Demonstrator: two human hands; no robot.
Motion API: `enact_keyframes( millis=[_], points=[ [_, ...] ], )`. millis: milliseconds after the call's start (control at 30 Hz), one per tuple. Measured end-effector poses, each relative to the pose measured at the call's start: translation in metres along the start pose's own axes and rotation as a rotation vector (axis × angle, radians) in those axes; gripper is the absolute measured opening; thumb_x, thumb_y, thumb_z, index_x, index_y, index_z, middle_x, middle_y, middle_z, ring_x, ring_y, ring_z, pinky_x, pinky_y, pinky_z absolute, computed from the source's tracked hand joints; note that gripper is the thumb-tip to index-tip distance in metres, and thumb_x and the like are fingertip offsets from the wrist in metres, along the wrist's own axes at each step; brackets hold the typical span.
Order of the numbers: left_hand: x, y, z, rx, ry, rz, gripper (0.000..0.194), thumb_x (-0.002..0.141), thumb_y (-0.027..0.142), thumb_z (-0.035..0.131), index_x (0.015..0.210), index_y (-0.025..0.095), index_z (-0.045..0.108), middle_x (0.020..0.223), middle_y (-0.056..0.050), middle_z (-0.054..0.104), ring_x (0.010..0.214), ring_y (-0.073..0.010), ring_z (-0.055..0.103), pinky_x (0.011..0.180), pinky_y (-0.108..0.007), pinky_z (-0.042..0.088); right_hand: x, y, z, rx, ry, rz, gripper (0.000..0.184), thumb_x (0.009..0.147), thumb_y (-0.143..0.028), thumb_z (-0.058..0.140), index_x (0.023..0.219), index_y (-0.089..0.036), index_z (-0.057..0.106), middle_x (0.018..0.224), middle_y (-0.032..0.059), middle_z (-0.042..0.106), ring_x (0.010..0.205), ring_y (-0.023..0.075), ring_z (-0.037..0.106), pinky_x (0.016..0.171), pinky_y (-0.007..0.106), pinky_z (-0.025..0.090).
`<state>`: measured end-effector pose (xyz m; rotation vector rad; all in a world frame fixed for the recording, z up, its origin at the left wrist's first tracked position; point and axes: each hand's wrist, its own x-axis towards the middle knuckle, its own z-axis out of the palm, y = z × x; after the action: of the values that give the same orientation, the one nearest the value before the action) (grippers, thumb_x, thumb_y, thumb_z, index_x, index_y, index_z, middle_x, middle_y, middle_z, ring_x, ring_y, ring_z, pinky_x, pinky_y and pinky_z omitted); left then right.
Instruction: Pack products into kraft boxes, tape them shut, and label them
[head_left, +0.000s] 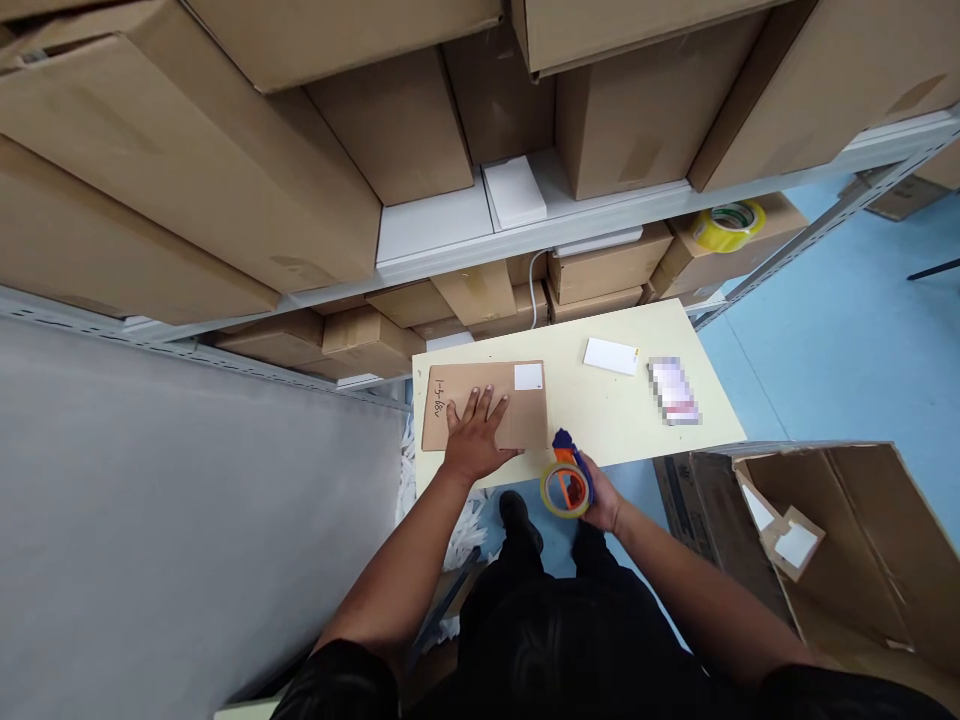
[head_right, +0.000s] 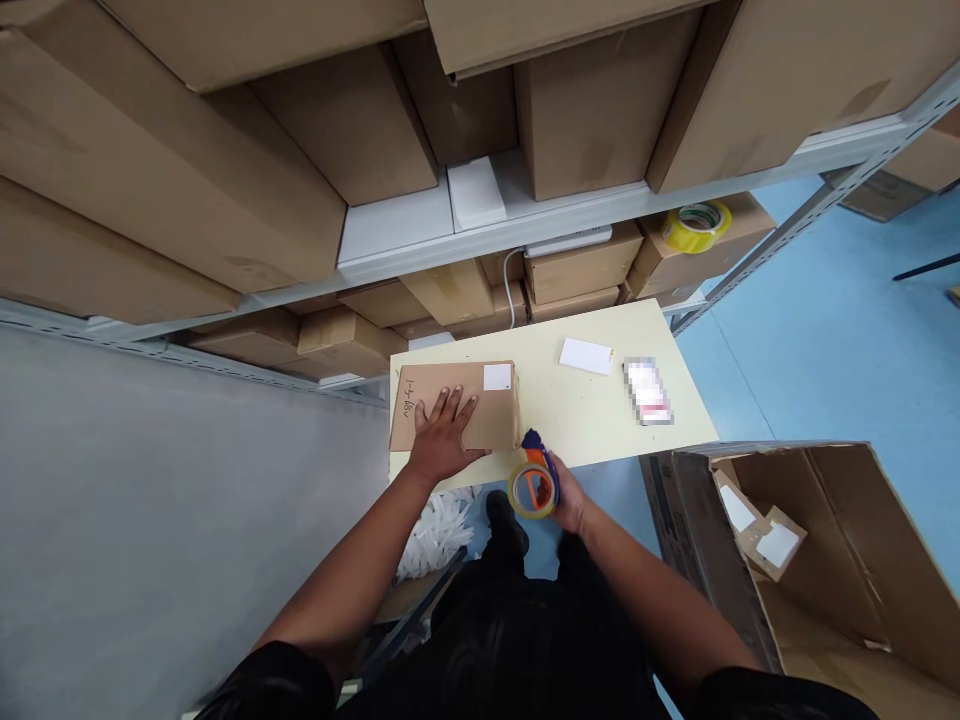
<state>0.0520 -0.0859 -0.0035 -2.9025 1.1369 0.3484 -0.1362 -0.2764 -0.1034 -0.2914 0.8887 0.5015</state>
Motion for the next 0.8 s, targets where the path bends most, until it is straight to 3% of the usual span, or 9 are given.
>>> enact_keyframes(
  millis=[167, 300, 400, 500, 567, 667, 800],
  points=[
    [0.003, 0.015, 0.001, -0.008, -0.003, -0.065, 0.105, 0.081, 0.074, 0.065, 0.166, 0.029, 0.023, 0.173, -0.013, 0.016, 0.159, -0.0426, 0.005, 0.122, -0.073, -0.001, 0.004, 0.051, 0.001, 0.137, 0.027, -0.071, 0.053, 0.096, -0.069, 0.048, 0.104, -0.023, 0.073, 0.099, 0.0057, 0.080, 0.096, 0.0254, 0.075, 0.088, 0.039, 0.062],
    [0.004, 0.023, 0.001, -0.004, -0.031, -0.096, 0.104, 0.083, 0.076, 0.062, 0.166, 0.029, 0.021, 0.174, -0.012, 0.014, 0.159, -0.0432, 0.001, 0.121, -0.074, 0.000, 0.011, 0.058, 0.008, 0.139, 0.101, -0.159, 0.052, 0.099, -0.066, 0.046, 0.112, -0.023, 0.073, 0.104, 0.0058, 0.080, 0.099, 0.0246, 0.075, 0.088, 0.038, 0.062],
    [0.007, 0.032, 0.003, -0.019, -0.033, -0.147, 0.104, 0.083, 0.077, 0.059, 0.166, 0.027, 0.021, 0.174, -0.012, 0.013, 0.160, -0.0424, 0.000, 0.121, -0.074, 0.001, 0.014, 0.050, 0.016, 0.142, 0.093, -0.177, 0.053, 0.097, -0.065, 0.049, 0.116, -0.021, 0.072, 0.103, 0.0065, 0.080, 0.096, 0.0253, 0.076, 0.085, 0.040, 0.062],
    [0.003, 0.043, 0.004, -0.049, -0.005, -0.188, 0.104, 0.086, 0.078, 0.054, 0.166, 0.022, 0.021, 0.174, -0.015, 0.011, 0.159, -0.0419, 0.006, 0.121, -0.074, 0.005, 0.018, 0.023, 0.025, 0.178, 0.036, -0.188, 0.054, 0.096, -0.066, 0.048, 0.115, -0.021, 0.072, 0.098, 0.0064, 0.080, 0.093, 0.0262, 0.075, 0.082, 0.041, 0.062],
    [-0.006, 0.046, 0.003, -0.061, 0.000, -0.141, 0.104, 0.085, 0.079, 0.054, 0.166, 0.020, 0.024, 0.173, -0.017, 0.012, 0.159, -0.0424, 0.012, 0.122, -0.072, 0.009, 0.020, -0.008, 0.031, 0.163, 0.024, -0.184, 0.056, 0.095, -0.069, 0.046, 0.111, -0.021, 0.072, 0.094, 0.0063, 0.080, 0.089, 0.0259, 0.074, 0.078, 0.041, 0.062],
    [-0.025, 0.036, -0.001, -0.065, -0.023, 0.063, 0.107, 0.080, 0.079, 0.063, 0.163, 0.019, 0.032, 0.172, -0.018, 0.018, 0.157, -0.0406, 0.020, 0.124, -0.063, 0.018, 0.023, -0.067, 0.040, 0.031, 0.102, -0.156, 0.057, 0.096, -0.070, 0.042, 0.104, -0.021, 0.070, 0.084, 0.0057, 0.077, 0.077, 0.0232, 0.072, 0.072, 0.039, 0.061],
    [-0.037, 0.002, -0.007, -0.056, -0.062, 0.311, 0.108, 0.076, 0.077, 0.070, 0.162, 0.022, 0.035, 0.171, -0.014, 0.024, 0.156, -0.0351, 0.026, 0.125, -0.051, 0.024, 0.028, -0.137, 0.060, -0.232, 0.204, -0.116, 0.050, 0.097, -0.067, 0.048, 0.095, -0.020, 0.067, 0.073, 0.0052, 0.073, 0.067, 0.0214, 0.069, 0.068, 0.037, 0.061]
  ],
)
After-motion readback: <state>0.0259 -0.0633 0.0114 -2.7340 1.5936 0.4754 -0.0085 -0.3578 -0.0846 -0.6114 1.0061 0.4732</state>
